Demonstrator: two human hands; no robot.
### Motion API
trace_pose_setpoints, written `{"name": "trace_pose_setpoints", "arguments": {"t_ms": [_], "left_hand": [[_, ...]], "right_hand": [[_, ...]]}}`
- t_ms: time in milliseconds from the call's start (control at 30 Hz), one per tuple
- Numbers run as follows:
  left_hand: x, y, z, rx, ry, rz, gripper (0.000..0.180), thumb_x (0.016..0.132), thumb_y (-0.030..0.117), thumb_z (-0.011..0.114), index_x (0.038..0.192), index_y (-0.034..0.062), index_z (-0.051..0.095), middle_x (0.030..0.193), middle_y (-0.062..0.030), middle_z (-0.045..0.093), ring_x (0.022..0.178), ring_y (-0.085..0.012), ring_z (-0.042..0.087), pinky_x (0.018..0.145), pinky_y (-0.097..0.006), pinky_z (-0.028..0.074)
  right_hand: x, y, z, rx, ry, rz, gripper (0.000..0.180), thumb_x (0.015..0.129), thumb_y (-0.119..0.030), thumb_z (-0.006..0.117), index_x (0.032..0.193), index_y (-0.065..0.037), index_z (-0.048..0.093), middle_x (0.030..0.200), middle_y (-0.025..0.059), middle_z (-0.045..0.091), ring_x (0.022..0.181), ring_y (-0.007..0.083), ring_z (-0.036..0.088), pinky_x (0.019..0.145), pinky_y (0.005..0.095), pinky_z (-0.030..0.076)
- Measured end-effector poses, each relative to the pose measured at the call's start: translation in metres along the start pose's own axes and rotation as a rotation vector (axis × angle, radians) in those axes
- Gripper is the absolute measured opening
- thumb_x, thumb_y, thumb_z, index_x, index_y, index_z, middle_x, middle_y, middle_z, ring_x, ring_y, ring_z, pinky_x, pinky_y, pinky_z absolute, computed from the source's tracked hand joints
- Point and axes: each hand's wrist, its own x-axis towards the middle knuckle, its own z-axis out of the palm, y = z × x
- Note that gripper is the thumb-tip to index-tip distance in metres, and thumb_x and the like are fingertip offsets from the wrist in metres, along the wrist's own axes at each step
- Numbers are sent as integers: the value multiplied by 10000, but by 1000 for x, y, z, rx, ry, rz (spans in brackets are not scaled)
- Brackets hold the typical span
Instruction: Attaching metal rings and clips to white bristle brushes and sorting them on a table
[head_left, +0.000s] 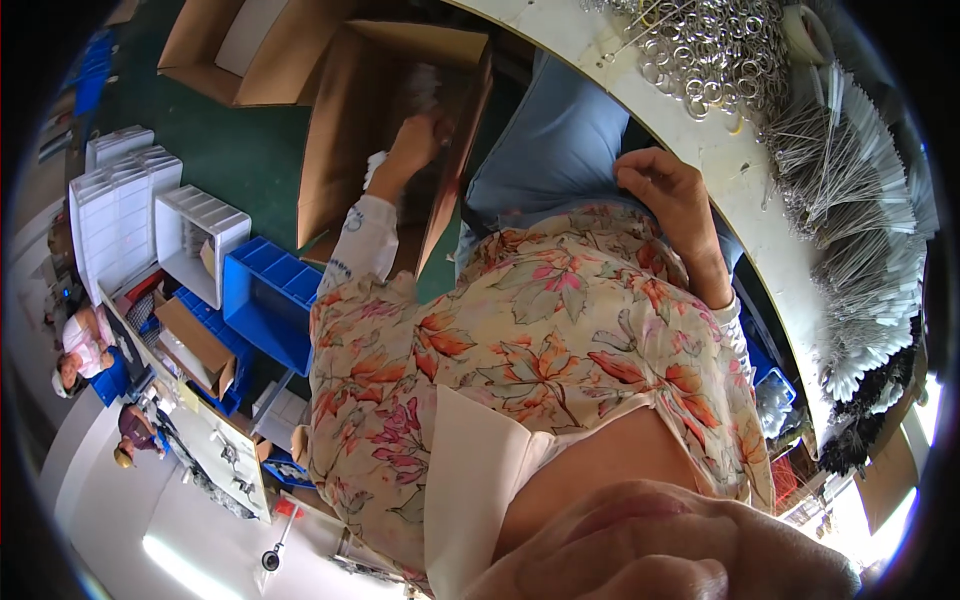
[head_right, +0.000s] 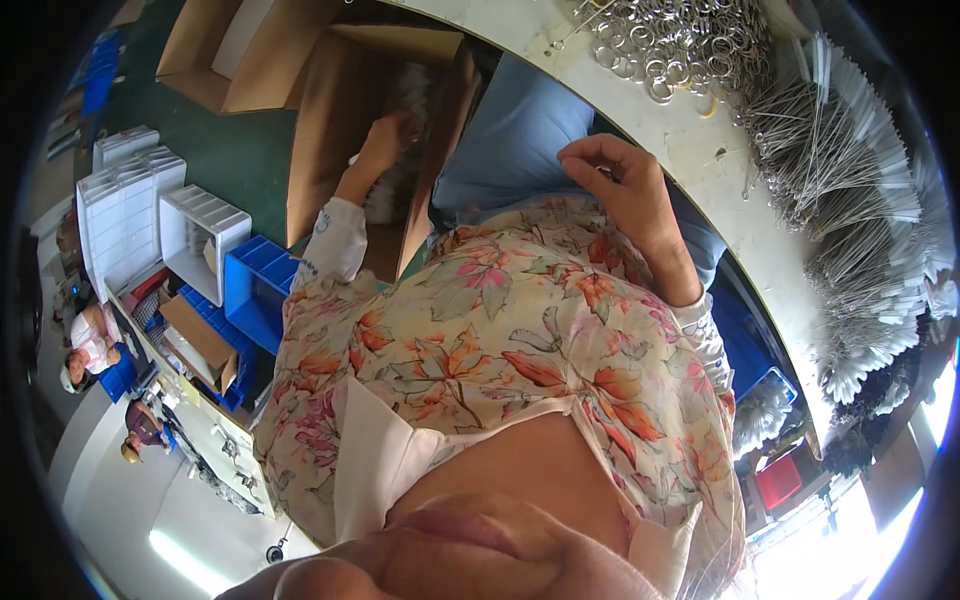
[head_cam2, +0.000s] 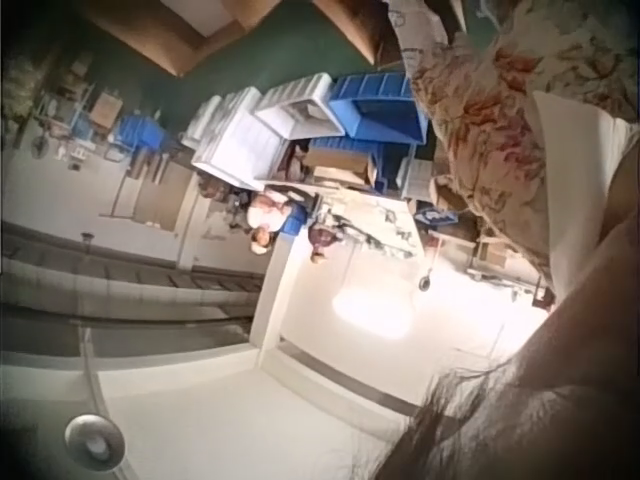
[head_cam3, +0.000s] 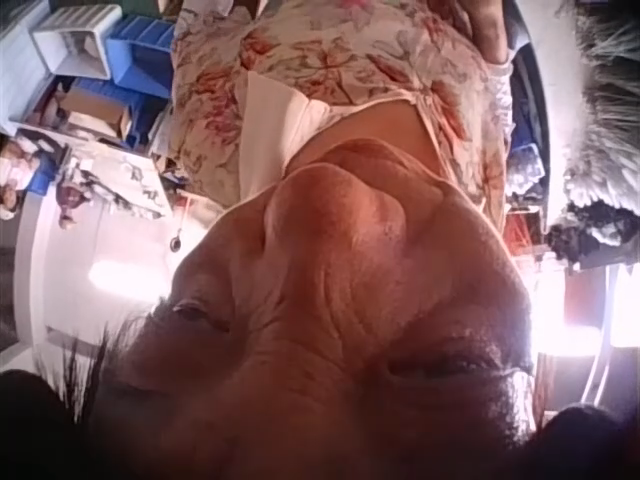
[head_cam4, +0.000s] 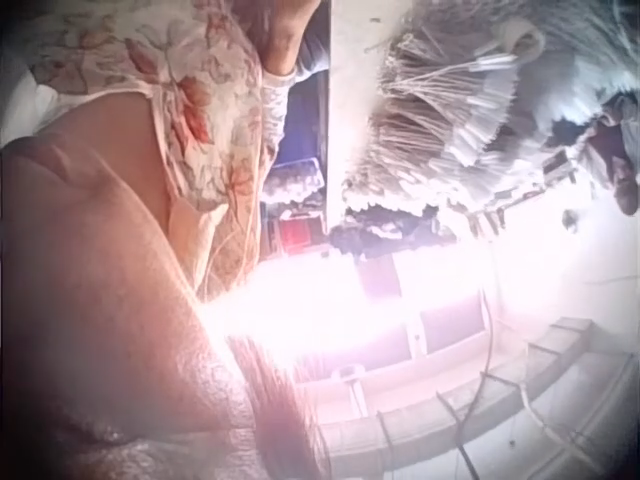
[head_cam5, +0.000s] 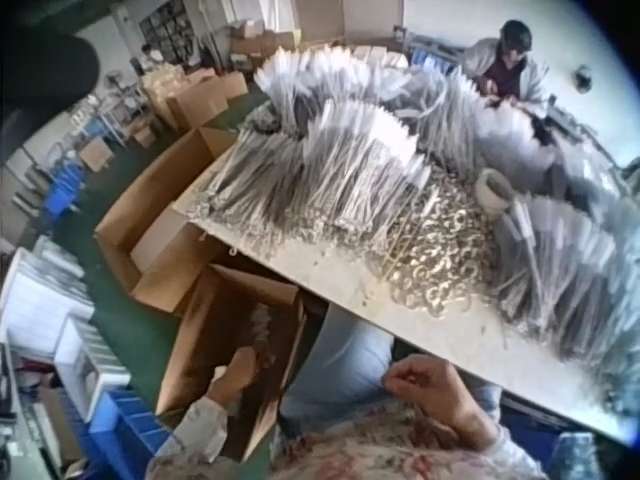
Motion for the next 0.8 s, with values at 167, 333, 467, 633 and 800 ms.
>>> {"name": "trace_pose_setpoints", "arguments": {"t_ms": [167, 333, 467, 633, 800], "left_hand": [[77, -37, 11, 208, -28, 36, 188, 844, 189, 500, 882, 52, 622, 850, -212, 641, 835, -385, 612, 752, -460, 487], [65, -65, 57, 260, 157, 179, 256, 857, 229, 473, 980, 57, 617, 994, -166, 620, 938, -335, 594, 761, -437, 488], [46, -73, -3, 353, 220, -130, 270, 891, 290, 456, 998, 105, 620, 950, -117, 644, 899, -319, 610, 747, -428, 491], [78, 57, -173, -349, 937, 164, 217, 918, 164, 524, 1052, 0, 574, 918, -93, 636, 820, -169, 600, 759, -294, 483], [137, 268, -282, -220, 728, 622, 249, 944, 132, 473, 1103, -38, 561, 1016, -123, 638, 930, -182, 613, 850, -280, 462]], "right_hand": [[7, -8, 6, -42, 20, 54, 147, 839, -79, 627, 962, 2, 631, 871, 19, 635, 807, 68, 568, 723, 209, 448], [-2, -6, 1, -24, 2, 56, 138, 837, -70, 619, 957, -5, 638, 869, 33, 634, 803, 74, 571, 721, 211, 457], [0, -25, -2, -117, -49, 80, 146, 842, -97, 610, 957, -15, 643, 840, 42, 632, 802, 98, 576, 714, 235, 473], [13, -60, -12, -77, -140, -177, 143, 822, -98, 631, 936, -14, 648, 850, 54, 647, 790, 125, 593, 716, 275, 483], [-5, -137, -57, -250, -4, -568, 136, 785, -57, 656, 913, -14, 656, 858, 84, 650, 813, 192, 621, 706, 291, 485]]}}
